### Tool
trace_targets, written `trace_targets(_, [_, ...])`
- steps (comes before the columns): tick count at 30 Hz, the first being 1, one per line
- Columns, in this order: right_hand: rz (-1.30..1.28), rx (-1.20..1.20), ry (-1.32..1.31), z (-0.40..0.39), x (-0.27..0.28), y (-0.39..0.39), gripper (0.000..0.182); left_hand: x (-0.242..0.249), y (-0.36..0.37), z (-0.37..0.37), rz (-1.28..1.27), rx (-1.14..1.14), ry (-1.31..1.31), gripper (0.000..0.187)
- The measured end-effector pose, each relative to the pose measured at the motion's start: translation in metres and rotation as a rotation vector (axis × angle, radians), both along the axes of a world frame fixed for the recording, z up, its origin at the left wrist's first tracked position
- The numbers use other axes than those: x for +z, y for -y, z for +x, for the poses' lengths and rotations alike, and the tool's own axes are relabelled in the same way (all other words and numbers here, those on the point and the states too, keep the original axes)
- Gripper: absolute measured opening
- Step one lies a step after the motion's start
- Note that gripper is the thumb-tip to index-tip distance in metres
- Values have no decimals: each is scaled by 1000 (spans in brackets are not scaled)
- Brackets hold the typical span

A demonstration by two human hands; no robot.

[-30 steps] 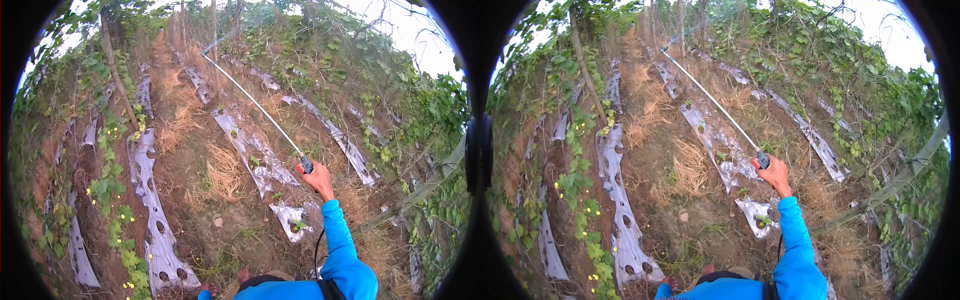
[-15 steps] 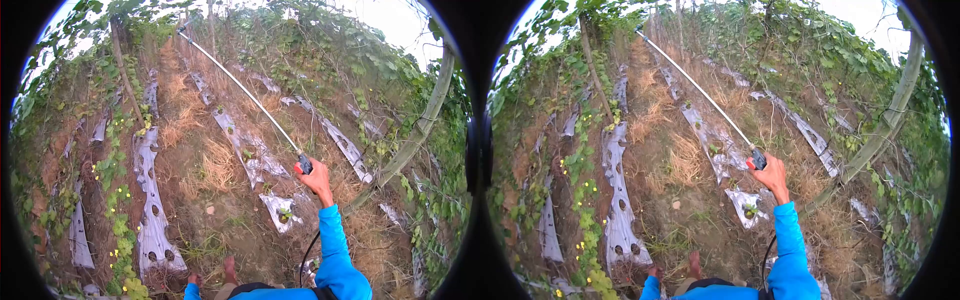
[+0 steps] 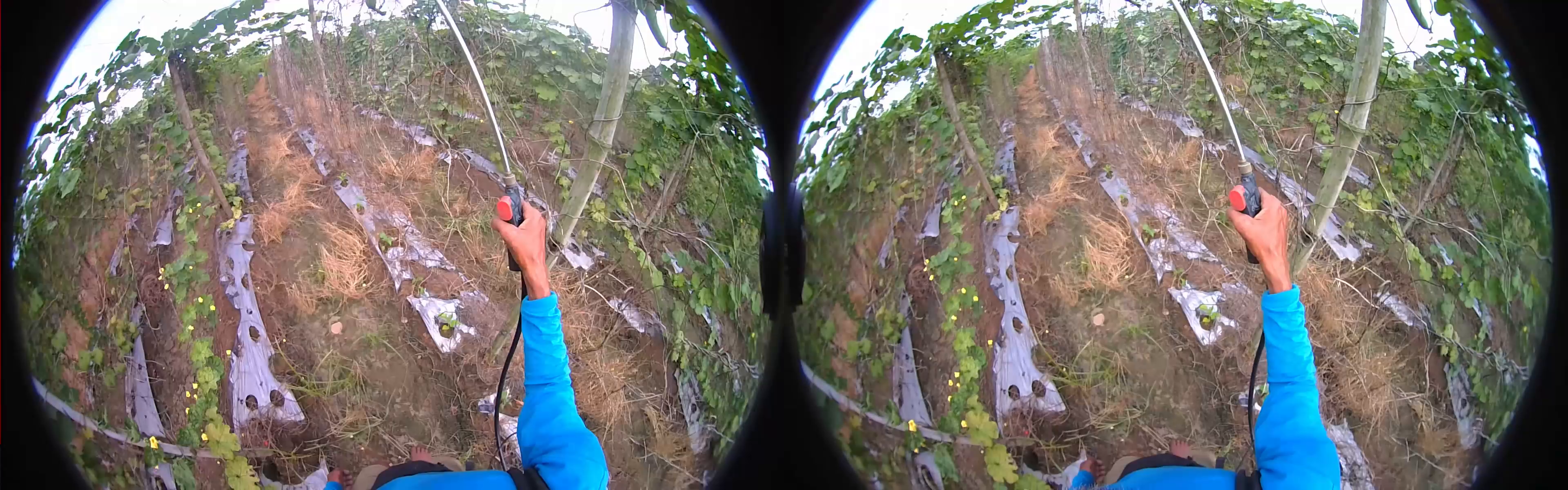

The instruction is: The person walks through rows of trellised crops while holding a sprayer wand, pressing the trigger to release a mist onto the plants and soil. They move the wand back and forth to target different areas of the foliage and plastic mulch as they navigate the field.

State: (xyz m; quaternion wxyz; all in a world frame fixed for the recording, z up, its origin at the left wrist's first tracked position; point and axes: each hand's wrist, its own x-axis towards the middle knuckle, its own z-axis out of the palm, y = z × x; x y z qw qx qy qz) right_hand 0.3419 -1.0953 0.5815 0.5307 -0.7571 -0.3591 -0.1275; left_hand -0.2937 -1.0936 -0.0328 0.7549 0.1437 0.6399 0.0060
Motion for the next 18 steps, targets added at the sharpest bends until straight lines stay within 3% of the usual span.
trace_targets(7, [41,8,-163,-99,-46,95,33,1,51,-15,31,-63,16,19])
trace_targets(12, [34,262,-415,-156,-108,173,26,-4,107,-36,39,-90,27,19])
trace_targets(13, [45,350,-477,-165,-123,182,25,-4,134,-49,31,-97,6,18])
trace_targets(15, [131,725,-843,-199,-122,201,25,-1,181,-66,30,20,0,18])
trace_targets(17, [217,1226,-1285,-222,-135,212,27,9,223,-88,-29,-35,-57,21])
trace_targets(18, [235,1474,-1371,-237,-140,213,27,15,242,-99,-30,30,-51,21])
